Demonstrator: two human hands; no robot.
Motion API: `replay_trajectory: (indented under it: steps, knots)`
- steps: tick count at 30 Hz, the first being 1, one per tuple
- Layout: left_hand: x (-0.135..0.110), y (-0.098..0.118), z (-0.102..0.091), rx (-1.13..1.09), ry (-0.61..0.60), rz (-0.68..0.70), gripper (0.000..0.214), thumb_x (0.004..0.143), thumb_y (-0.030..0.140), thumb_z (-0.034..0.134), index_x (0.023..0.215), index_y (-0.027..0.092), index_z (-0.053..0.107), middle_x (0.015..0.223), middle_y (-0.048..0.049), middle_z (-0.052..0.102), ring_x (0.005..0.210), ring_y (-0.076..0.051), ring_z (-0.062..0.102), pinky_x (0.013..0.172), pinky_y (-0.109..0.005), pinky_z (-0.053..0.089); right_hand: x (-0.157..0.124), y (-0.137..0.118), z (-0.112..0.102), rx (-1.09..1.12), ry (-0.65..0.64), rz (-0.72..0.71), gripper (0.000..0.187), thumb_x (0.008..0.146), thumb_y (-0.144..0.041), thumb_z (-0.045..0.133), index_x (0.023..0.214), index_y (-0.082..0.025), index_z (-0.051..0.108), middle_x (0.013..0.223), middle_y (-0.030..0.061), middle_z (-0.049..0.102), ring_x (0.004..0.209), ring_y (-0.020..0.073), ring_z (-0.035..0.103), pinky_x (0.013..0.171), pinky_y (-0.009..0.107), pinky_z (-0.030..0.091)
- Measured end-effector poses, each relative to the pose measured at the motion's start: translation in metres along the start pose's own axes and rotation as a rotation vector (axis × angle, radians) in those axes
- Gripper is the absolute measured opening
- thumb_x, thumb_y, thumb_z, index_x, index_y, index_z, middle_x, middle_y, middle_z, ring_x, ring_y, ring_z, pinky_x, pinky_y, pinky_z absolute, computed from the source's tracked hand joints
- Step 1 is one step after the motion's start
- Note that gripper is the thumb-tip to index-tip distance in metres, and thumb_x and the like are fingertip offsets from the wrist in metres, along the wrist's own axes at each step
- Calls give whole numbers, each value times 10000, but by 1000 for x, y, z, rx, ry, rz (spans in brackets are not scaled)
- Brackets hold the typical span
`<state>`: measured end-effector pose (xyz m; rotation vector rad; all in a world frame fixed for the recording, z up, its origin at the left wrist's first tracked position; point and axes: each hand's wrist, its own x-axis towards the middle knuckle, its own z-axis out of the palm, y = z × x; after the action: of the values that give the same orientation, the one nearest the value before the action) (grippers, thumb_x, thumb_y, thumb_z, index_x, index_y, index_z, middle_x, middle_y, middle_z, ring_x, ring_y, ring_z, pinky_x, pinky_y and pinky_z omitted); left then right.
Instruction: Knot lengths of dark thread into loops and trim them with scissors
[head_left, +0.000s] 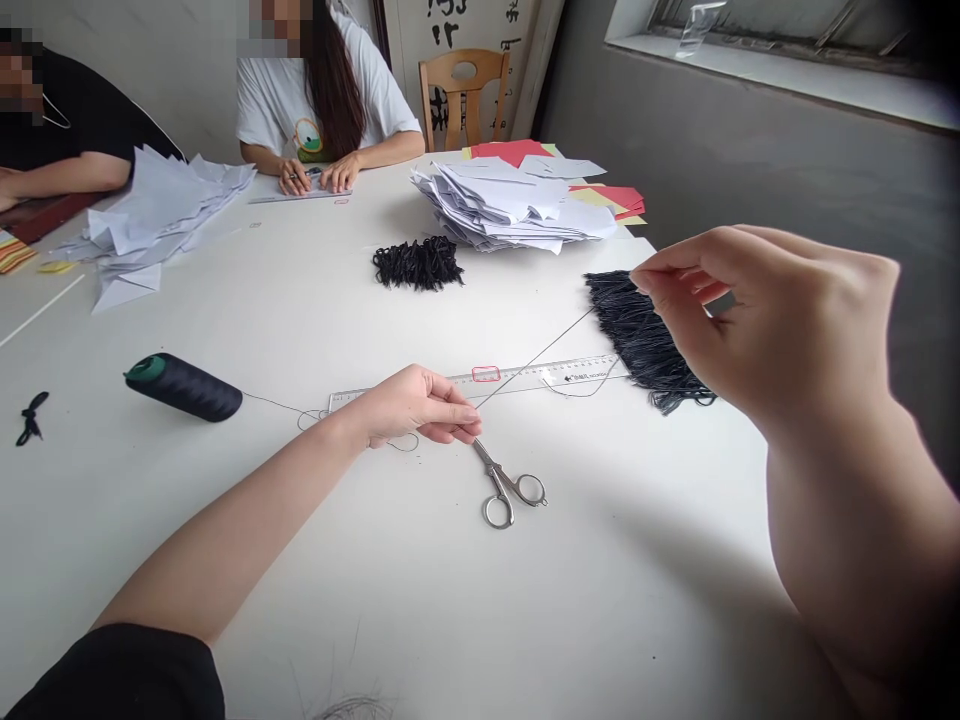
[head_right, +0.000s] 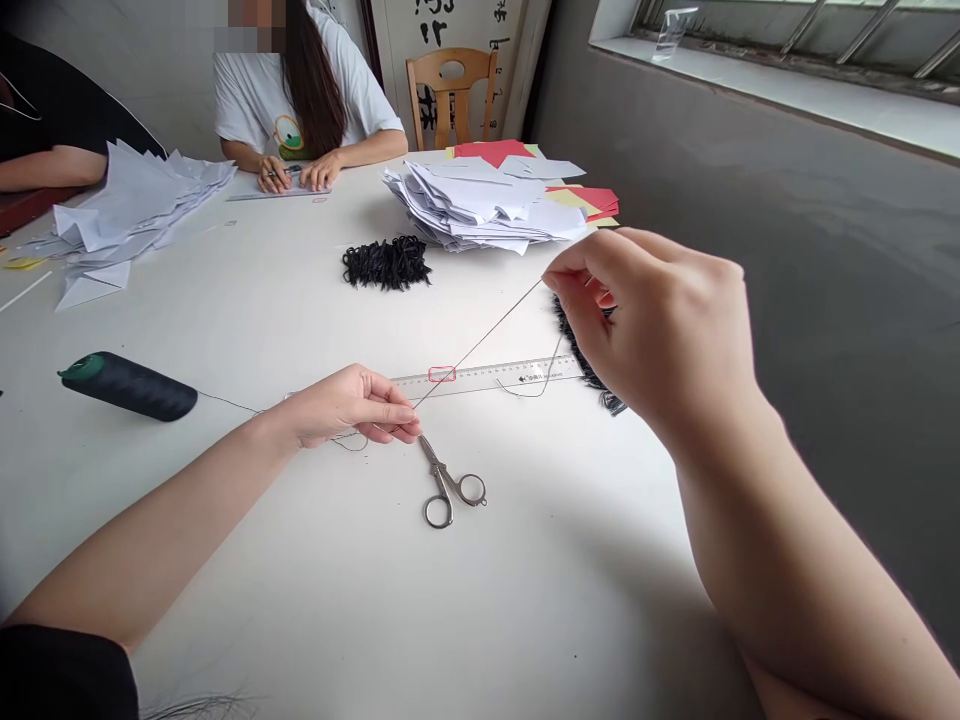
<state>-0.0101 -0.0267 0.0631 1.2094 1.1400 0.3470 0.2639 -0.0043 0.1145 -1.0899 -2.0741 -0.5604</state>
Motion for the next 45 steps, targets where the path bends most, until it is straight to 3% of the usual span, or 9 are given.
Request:
replay_trajectory:
  steps: [13, 15, 18, 20, 23, 26, 31, 39, 45]
  knots:
    - [9, -11, -3, -81, 3, -27, 309, 658, 419, 795, 798, 152, 727, 946, -101, 741, 911, -208, 697, 778, -270, 522, -2, 19, 23, 8, -141, 182, 142, 850, -209, 527, 795, -173, 653, 713, 26, 670, 620, 139, 605, 537, 245, 407]
    - [12, -14, -3, -110, 42, -5, 301, 657, 407, 797, 791, 147, 727, 932, -105, 740, 894, -210, 700, 784, -280, 522, -3, 16, 24, -34, -263, 196, 146, 861, -211, 536, 924, -165, 659, 869, 58, 694, 651, 151, 614, 513, 252, 390]
    - [18, -20, -3, -166, 112, 9, 297, 644, 396, 807, 773, 142, 723, 913, -107, 740, 875, -210, 701, 789, -289, 521, -7, -6, 17, -233, -509, 175, 357, 858, -250, 579, 1192, -128, 552, 1153, 152, 620, 751, 225, 636, 417, 264, 284]
    - [23, -24, -3, -194, 136, 3, 301, 636, 396, 812, 765, 139, 721, 905, -108, 739, 875, -208, 699, 786, -285, 520, -16, -33, 11, -323, -666, 153, 238, 884, -251, 543, 1079, -117, 571, 946, 132, 648, 734, 256, 631, 402, 269, 229]
    - [27, -30, -3, -195, 141, -2, 303, 652, 403, 801, 783, 141, 723, 923, -108, 737, 893, -202, 694, 797, -276, 516, -41, -78, 4, -62, -904, -75, 160, 947, -259, 426, 916, -176, 559, 714, 59, 589, 529, 175, 559, 418, 281, 221]
    - [28, -32, -2, -160, 144, 11, 308, 672, 421, 784, 786, 143, 719, 943, -109, 735, 911, -206, 691, 809, -278, 511, -68, -109, 5, 48, -867, -249, 106, 909, -255, 487, 932, -181, 560, 707, 45, 535, 504, 174, 515, 437, 305, 196]
    - [30, -34, -1, -153, 130, 32, 333, 657, 438, 793, 782, 140, 715, 938, -115, 733, 906, -210, 691, 800, -285, 514, -87, -119, 12, 19, -859, -280, 187, 833, -61, 435, 886, -190, 560, 699, 47, 496, 537, 174, 492, 462, 320, 237]
    - [32, -33, -4, -193, 105, 28, 305, 647, 403, 804, 791, 147, 723, 933, -100, 737, 853, -179, 693, 783, -264, 513, -78, -106, 25, 43, -961, -196, 178, 813, -36, 462, 903, -176, 526, 794, 49, 521, 542, 161, 507, 432, 285, 201]
    - [31, -29, -6, -241, 87, 8, 296, 639, 375, 813, 791, 137, 727, 920, -103, 738, 856, -179, 693, 751, -250, 516, -51, -93, 21, 177, -1080, -66, 111, 824, -172, 498, 924, -179, 545, 881, 45, 604, 554, 151, 538, 463, 261, 221]
